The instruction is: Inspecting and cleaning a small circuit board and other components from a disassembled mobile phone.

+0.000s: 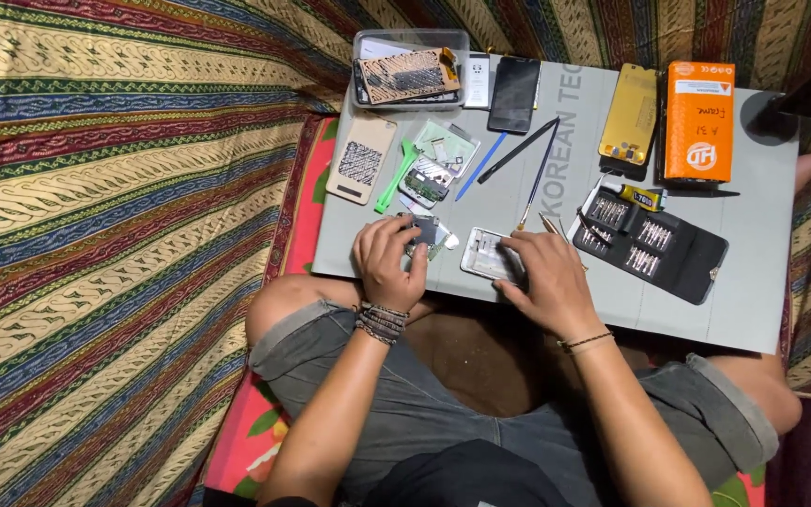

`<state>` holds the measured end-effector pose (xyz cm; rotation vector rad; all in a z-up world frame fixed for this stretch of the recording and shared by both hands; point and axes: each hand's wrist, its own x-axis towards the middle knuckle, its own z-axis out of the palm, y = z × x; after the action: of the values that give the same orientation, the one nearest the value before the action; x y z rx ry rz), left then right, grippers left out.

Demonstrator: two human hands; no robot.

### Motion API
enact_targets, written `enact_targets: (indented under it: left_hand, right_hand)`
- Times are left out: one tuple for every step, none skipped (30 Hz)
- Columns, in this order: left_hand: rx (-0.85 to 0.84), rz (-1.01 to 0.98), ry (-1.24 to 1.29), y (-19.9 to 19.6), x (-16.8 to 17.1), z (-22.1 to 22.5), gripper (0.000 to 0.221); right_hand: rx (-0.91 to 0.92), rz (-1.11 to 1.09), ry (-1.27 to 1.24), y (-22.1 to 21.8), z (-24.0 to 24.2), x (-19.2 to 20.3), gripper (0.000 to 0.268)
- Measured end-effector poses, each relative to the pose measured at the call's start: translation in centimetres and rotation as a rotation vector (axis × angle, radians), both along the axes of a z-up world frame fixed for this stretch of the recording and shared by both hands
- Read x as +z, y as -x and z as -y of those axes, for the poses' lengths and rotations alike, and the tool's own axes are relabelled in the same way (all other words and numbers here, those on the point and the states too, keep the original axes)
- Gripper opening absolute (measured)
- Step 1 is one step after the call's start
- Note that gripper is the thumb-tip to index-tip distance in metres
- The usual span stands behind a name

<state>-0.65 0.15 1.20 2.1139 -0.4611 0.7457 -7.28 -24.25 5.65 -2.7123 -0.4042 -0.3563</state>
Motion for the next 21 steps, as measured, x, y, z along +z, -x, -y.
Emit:
enact_targets:
  left_hand:
    - [-0.002,0.001,0.000,0.1,-0.5,0.2,0.016]
    - [-0.035,0.008,-0.018,0.2,-0.9,0.4,0.016]
    - [-0.066,0.015,-0.037,0.3,-1.3,0.7,0.015]
    - [-0.067,0.016,-0.039,0.2,-1.6,0.7,0.015]
    - [-0.071,0.054,-0.060,0.1,-1.8,0.7,0.015]
    - [-0.075,0.092,-0.081,0.0,-2.0,0.7,0.016]
    - [-0.073,0.096,-0.084,-0.3,-1.6,0.4,0.016]
    - [-0.037,0.071,-0.061,-0.5,-1.1,0.1,0.015]
    - [0.002,0.044,-0.038,-0.7,-0.7,-0.3,0.015]
    - [0.008,0.045,-0.042,-0.8,-0.8,-0.7,0.015]
    - [0.039,0.063,-0.047,-1.0,-0.8,-1.1,0.016]
    - [0.071,0.080,-0.052,-1.2,-0.8,-1.4,0.017]
    - [0.071,0.081,-0.054,-1.2,-0.9,-1.5,0.017]
    - [0.083,0.082,-0.047,-1.3,-1.0,-1.5,0.017]
    - [0.094,0.082,-0.035,-1.3,-1.2,-1.4,0.017]
    - [0.092,0.081,-0.033,-1.2,-1.1,-1.3,0.017]
    - [0.084,0.061,-0.055,-1.2,-1.0,-1.2,0.019]
    - [0.076,0.040,-0.077,-1.2,-0.9,-1.2,0.023]
    - [0.076,0.040,-0.077,-1.2,-1.1,-1.1,0.023]
    - [0.059,0.037,-0.086,-1.2,-1.3,-1.0,0.024]
    - [0.043,0.035,-0.096,-1.2,-1.5,-1.0,0.026]
  right_hand:
    - [-0.002,0.001,0.000,0.1,0.0,-0.1,0.064]
    - [-0.002,0.000,0.011,0.1,0.0,-0.2,0.063]
    - [0.000,0.000,0.021,0.2,0.1,-0.4,0.063]
    - [-0.001,0.001,0.020,0.3,0.1,-0.4,0.063]
    - [-0.011,0.003,0.016,0.3,0.1,-0.5,0.063]
    - [-0.021,0.004,0.012,0.3,0.1,-0.6,0.063]
    - [-0.019,0.008,0.009,0.3,0.1,-0.5,0.063]
    - [-0.029,0.009,0.004,0.3,0.0,-0.4,0.062]
    - [-0.036,0.007,-0.002,0.3,-0.1,-0.4,0.062]
    - [-0.030,0.009,-0.007,0.5,-0.2,-0.4,0.062]
    - [-0.035,0.023,-0.010,0.5,-0.3,-0.5,0.060]
    - [-0.039,0.037,-0.014,0.5,-0.4,-0.5,0.058]
    - [-0.039,0.038,-0.016,0.6,-0.6,-0.7,0.058]
    - [-0.051,0.050,-0.025,0.6,-0.8,-0.9,0.054]
    - [-0.065,0.061,-0.030,0.6,-0.9,-1.1,0.051]
    - [-0.067,0.060,-0.027,0.9,-1.2,-1.1,0.051]
    - [-0.077,0.122,-0.053,1.0,-1.7,-1.1,0.049]
    - [-0.087,0.184,-0.080,1.2,-2.1,-1.1,0.047]
    - [-0.087,0.184,-0.080,1.5,-2.5,-1.2,0.047]
    - [-0.102,0.255,-0.118,1.9,-2.8,-1.2,0.041]
    - [-0.116,0.326,-0.157,2.3,-3.2,-1.3,0.035]
